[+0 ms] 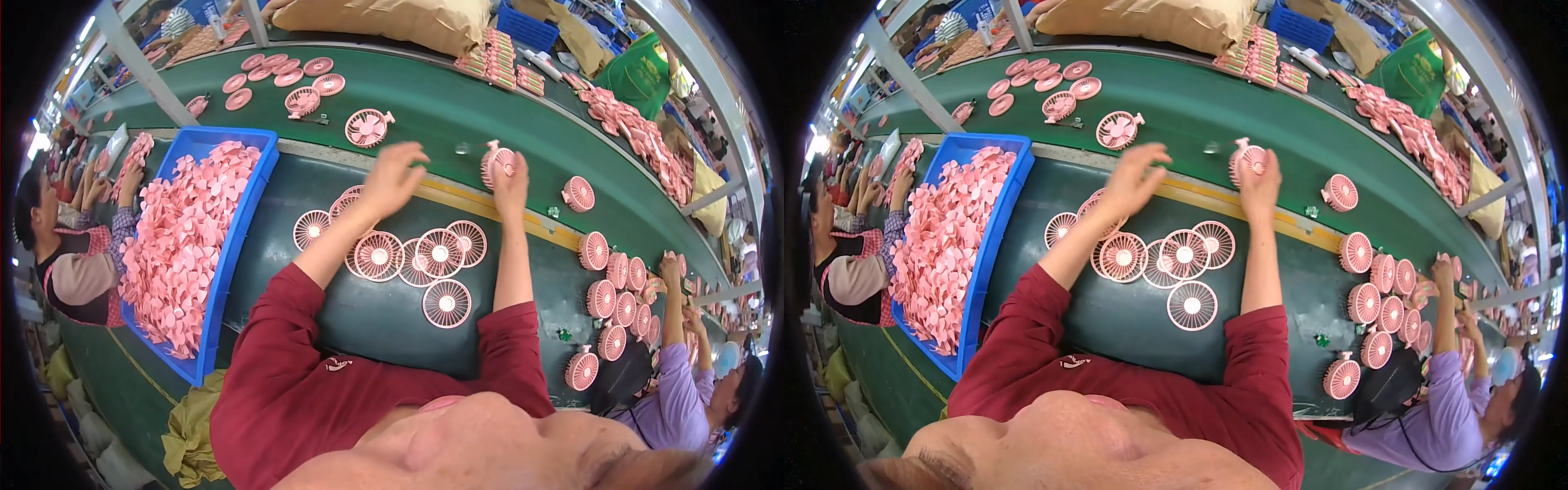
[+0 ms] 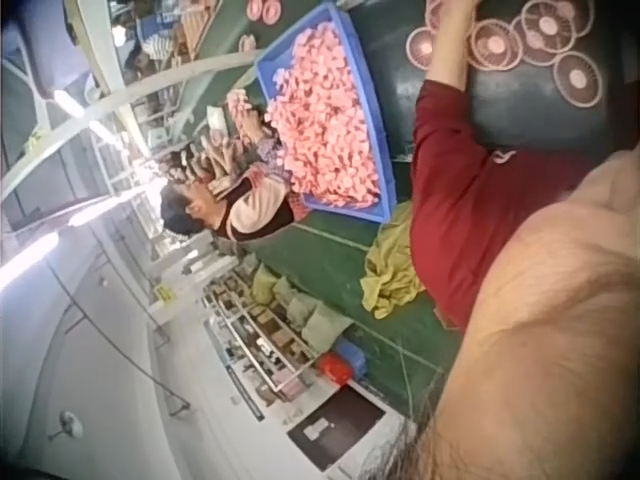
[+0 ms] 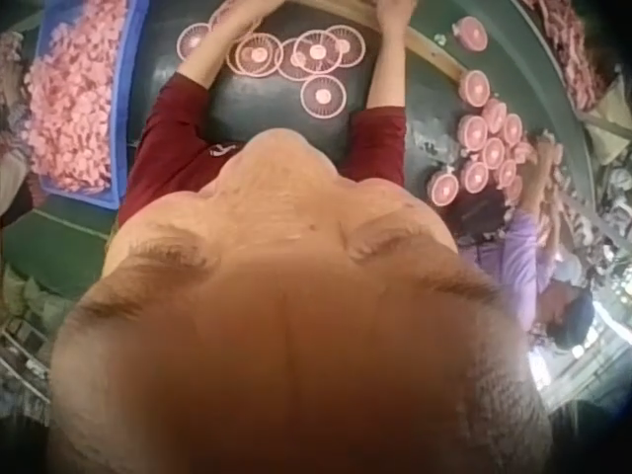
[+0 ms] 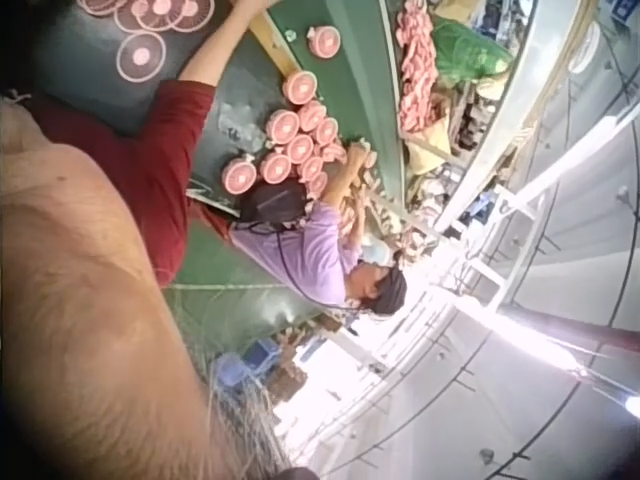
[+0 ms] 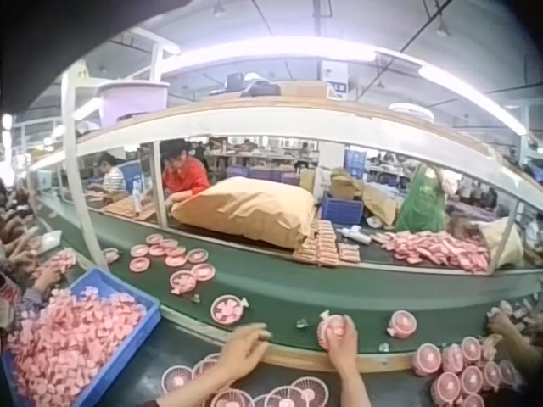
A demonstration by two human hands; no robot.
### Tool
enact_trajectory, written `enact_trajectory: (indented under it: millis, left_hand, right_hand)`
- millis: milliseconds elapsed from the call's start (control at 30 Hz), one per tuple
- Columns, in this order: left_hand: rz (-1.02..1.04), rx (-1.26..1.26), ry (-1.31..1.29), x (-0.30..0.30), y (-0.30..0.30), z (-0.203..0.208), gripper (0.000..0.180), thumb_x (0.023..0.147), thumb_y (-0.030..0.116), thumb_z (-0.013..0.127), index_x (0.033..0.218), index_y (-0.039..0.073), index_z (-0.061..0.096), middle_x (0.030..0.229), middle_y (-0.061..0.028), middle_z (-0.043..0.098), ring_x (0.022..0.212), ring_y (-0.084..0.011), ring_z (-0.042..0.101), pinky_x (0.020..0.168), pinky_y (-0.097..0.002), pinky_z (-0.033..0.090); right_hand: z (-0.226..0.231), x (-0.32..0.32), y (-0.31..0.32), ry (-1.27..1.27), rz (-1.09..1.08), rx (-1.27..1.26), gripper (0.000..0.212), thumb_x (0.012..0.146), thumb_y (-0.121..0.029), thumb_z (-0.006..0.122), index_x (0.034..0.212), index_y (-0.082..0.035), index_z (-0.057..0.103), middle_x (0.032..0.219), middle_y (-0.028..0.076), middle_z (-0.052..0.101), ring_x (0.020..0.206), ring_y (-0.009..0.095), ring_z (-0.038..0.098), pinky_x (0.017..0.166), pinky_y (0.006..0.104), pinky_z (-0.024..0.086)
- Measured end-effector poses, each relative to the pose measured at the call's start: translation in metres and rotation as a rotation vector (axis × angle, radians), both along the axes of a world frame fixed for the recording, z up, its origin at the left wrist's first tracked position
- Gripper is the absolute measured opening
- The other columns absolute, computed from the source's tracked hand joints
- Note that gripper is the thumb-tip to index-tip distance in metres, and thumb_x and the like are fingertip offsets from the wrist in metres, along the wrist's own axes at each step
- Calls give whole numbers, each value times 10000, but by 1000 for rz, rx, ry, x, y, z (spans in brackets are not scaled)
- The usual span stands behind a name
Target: The person assembles mini electric fans by hand, pressing plastic fan covers and components together and placing them along the conveyor table.
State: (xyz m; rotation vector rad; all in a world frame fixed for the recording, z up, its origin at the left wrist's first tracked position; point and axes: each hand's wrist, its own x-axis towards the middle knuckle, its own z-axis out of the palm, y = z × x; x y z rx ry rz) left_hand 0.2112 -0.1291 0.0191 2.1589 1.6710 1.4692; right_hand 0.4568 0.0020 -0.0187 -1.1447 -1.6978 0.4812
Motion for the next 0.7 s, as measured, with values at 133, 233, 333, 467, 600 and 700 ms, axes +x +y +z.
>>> enact_trajectory:
  millis: [133,233,333,467,600,700]
  left_hand:
    - [238,50,27,-59,48,1,298,842,74,603,1134,14,598,1153,-203,624,1116,-385,568,989,-447,438]
    - [402,95,205,-119,78,-22,288,852,105,595,1128,27,628,1125,-207,645,1075,-385,593,962,-472,465]
    - [357,-369,281,-134,99,-26,267,857,148,594,1106,70,652,1016,-202,678,1019,-382,625,894,-477,500]
    - [366,-371,232,-119,100,-23,195,912,224,564,1015,73,634,937,-182,697,925,-386,655,801,-489,515]
    - [449,-311,16,-115,80,-24,229,945,259,552,1003,41,589,903,-213,688,901,-413,650,760,-504,511]
    - [269,-233,-524,-144,43,-42,336,995,287,542,1190,21,607,1053,-89,702,912,-234,680,770,-364,521]
  right_hand:
    - [22,20,-18,-449,-397,188,563,834,-312,721,1318,-78,550,1451,297,355,1311,469,378,1002,572,387]
    - [59,-12,-45,-329,109,-3,451,788,-263,752,1169,-47,646,1233,212,605,1158,379,562,967,463,459]
    - [66,-32,-75,-539,604,-210,537,705,-315,806,1141,-39,655,1156,186,650,1079,373,595,958,418,469]
    - [55,-40,-95,-775,669,-154,538,621,-264,840,1094,-58,686,1043,155,680,1023,329,628,890,394,492]
    - [51,-40,-85,-731,719,-279,305,664,-224,801,895,-37,735,781,129,694,767,294,674,712,386,513]
    - [65,-62,-92,-735,824,-372,261,705,-232,789,874,-41,732,772,118,694,725,234,666,673,351,506]
